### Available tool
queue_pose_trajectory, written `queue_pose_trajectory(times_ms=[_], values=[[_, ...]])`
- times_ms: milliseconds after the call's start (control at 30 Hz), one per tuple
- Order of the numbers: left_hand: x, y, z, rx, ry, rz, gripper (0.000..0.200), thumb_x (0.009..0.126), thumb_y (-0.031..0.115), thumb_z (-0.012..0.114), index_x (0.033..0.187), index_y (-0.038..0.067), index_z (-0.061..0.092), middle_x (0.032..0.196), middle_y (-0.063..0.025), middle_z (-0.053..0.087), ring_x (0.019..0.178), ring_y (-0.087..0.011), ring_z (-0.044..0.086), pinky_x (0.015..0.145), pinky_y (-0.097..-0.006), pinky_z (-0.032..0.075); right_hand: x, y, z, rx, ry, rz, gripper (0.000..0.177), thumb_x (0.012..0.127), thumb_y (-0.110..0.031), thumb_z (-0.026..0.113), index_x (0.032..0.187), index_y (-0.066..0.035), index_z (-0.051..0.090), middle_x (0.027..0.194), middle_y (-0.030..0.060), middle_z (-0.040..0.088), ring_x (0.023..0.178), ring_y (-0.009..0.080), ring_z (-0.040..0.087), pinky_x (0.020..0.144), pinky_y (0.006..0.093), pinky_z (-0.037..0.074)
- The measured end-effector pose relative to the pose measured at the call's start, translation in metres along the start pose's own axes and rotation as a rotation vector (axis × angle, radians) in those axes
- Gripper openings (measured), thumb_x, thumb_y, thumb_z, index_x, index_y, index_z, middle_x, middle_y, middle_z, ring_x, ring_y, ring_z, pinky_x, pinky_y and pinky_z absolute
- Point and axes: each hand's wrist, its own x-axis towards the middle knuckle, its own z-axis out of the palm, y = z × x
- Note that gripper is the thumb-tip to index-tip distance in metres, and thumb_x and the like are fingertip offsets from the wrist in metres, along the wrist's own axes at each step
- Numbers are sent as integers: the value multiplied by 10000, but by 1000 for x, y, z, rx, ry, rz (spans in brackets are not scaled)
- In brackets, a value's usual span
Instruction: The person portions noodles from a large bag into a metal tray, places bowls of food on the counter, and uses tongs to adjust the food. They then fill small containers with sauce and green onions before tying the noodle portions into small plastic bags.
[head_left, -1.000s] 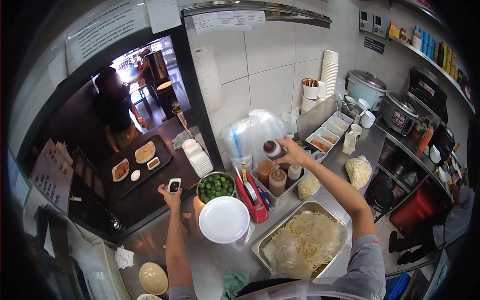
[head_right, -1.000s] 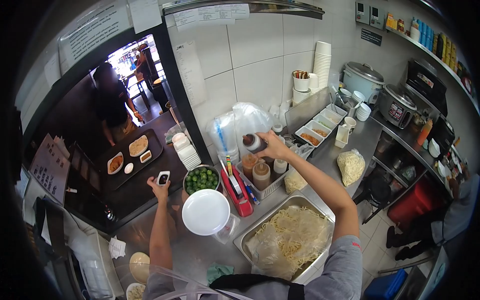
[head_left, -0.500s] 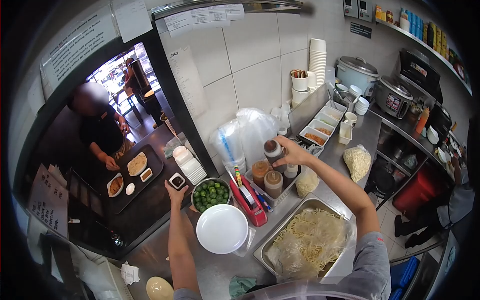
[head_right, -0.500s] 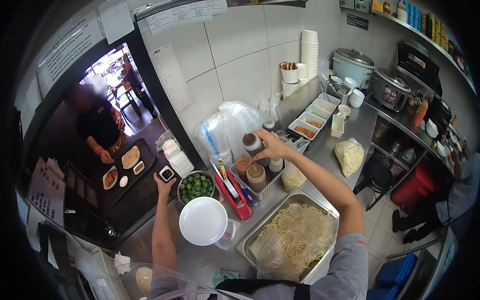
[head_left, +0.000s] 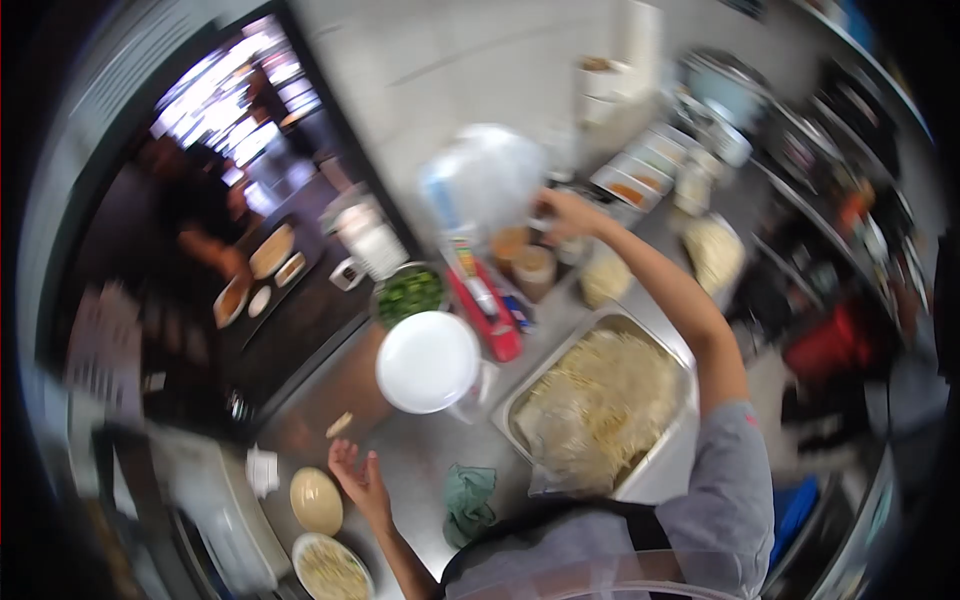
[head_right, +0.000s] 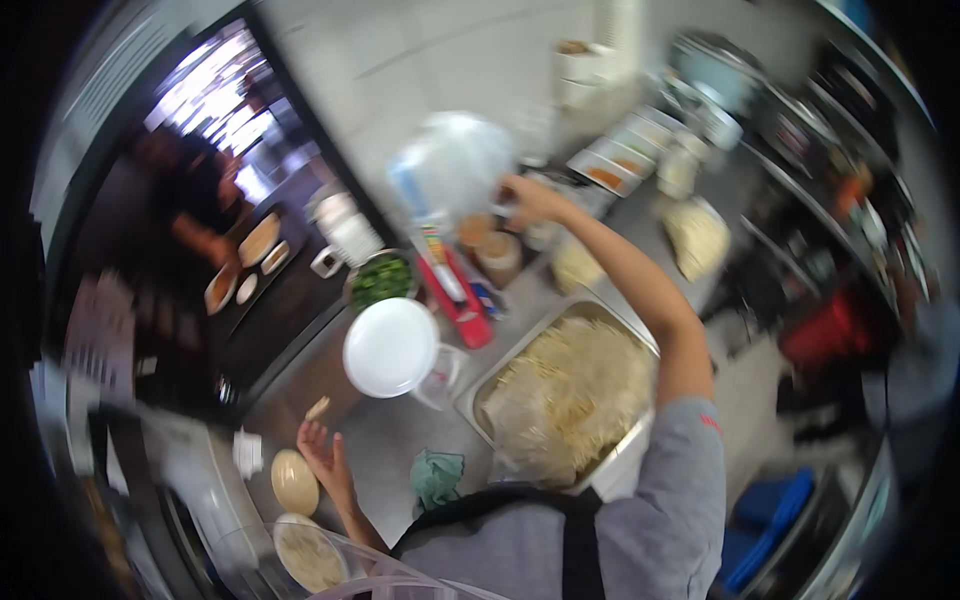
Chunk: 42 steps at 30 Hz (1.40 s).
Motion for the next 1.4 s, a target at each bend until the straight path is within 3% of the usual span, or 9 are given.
queue_pose_trajectory(times_ms=[233,333,500,667,800,900,1100,1267,1400], values=[[-66,44,-94,367,424,-53,313,804,77,636,1104,67,549,1135,-92,541,1051,-225,521,794,-330,456,-2,45,22,-542,23,-316,530,488,-88,734,999,-88,596,961,73,632,890,219,596,783,328,461],[-72,66,-144,345,583,-13,277,803,85,645,1073,68,582,1123,-70,546,1016,-201,537,776,-300,461,-1,25,16,-481,-112,-161,577,443,-53,735,1005,-110,618,931,94,646,895,273,615,802,335,475],[-66,87,-256,-120,694,-48,346,859,164,598,1175,36,540,1133,-56,583,1027,-135,548,830,-276,454,-8,32,-7,-315,-178,39,1012,489,-4,793,1377,-54,310,1017,131,610,953,236,576,844,330,444],[-36,71,-408,-846,541,94,396,906,225,523,1271,80,471,1241,-64,532,1124,-184,508,904,-333,433,-74,-88,-7,-264,-22,5,744,682,-19,686,1352,-45,363,1174,139,553,998,256,554,876,354,422],[22,49,-515,-853,723,97,421,900,171,532,1287,41,433,1284,-90,491,1184,-223,456,969,-361,400,-131,-281,43,-308,-267,314,677,696,-57,703,1313,-49,426,1198,148,558,1033,254,555,871,349,433],[89,18,-592,-822,803,59,410,877,124,554,1247,-2,429,1338,-128,420,1207,-246,427,970,-375,410,-163,-317,107,-147,-330,38,666,698,-91,720,1300,-42,440,1189,149,560,1018,266,559,864,349,442],[188,5,-657,-640,826,-269,550,808,189,655,1282,86,396,1339,-129,392,1155,-230,442,837,-380,483,-216,-349,278,-63,-701,272,702,724,-285,735,1309,-57,422,1225,204,518,1108,318,523,915,392,425],[197,22,-673,-522,495,-343,581,822,323,636,1315,151,379,1338,-124,387,1163,-197,433,869,-394,424,-277,-323,379,-379,-291,242,700,701,-307,724,1317,-165,422,1275,220,401,1184,384,384,944,484,357],[177,13,-658,-603,581,-103,460,885,280,557,1250,46,403,1274,-155,442,1147,-227,484,873,-438,430,-289,-322,395,-328,-139,262,637,749,-296,678,1321,-193,417,1292,202,375,1206,366,349,979,478,297]])
